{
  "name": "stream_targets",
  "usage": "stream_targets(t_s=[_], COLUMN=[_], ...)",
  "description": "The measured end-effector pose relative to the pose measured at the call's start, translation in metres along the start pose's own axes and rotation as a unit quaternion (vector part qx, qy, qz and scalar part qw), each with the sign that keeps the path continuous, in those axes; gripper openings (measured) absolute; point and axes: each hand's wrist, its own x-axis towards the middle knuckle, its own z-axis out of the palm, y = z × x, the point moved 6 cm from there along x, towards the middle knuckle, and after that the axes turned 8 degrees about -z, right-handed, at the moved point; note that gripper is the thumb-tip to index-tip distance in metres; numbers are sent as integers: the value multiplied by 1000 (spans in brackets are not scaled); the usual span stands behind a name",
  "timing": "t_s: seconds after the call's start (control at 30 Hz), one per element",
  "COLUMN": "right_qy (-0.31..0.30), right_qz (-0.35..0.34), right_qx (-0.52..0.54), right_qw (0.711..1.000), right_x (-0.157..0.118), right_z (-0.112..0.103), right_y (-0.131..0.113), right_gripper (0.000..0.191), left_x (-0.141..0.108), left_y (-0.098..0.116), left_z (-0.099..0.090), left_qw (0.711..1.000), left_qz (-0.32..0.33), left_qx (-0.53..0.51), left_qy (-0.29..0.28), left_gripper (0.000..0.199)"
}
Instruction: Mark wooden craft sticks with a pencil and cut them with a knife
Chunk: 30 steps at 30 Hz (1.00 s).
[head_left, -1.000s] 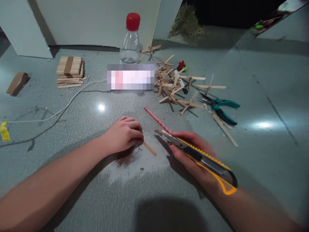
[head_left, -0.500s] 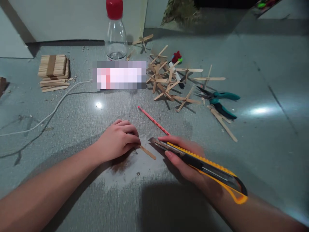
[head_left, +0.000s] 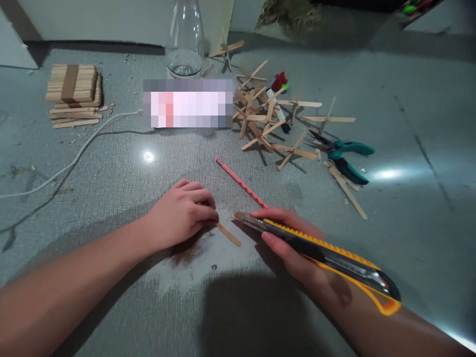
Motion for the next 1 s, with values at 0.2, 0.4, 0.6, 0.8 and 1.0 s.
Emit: stream_targets(t_s=[0.2,0.4,0.6,0.8,1.0], right_qy=[-47,-34,-77,-115,-110], right_qz=[-3,-35,-80,-136,-105], right_qx=[8,0,6,16,-14], right_qw=[999,999,994,984,988], right_x=[0,5,15,20,17], right_z=[5,10,22,29,30], right_y=[-1,-10,-20,-22,-19], right_gripper=[28,24,25,24,27], left_x=[-1,1,2,3,2], left_y=[-1,1,-1,-4,-2], left_z=[-2,-1,1,6,8], left_qw=[1000,999,999,998,999], left_qz=[-7,5,-8,-26,-22], left_qx=[-11,-34,-44,-51,-38], left_qy=[22,1,6,22,30], left_gripper=[13,21,15,17,21])
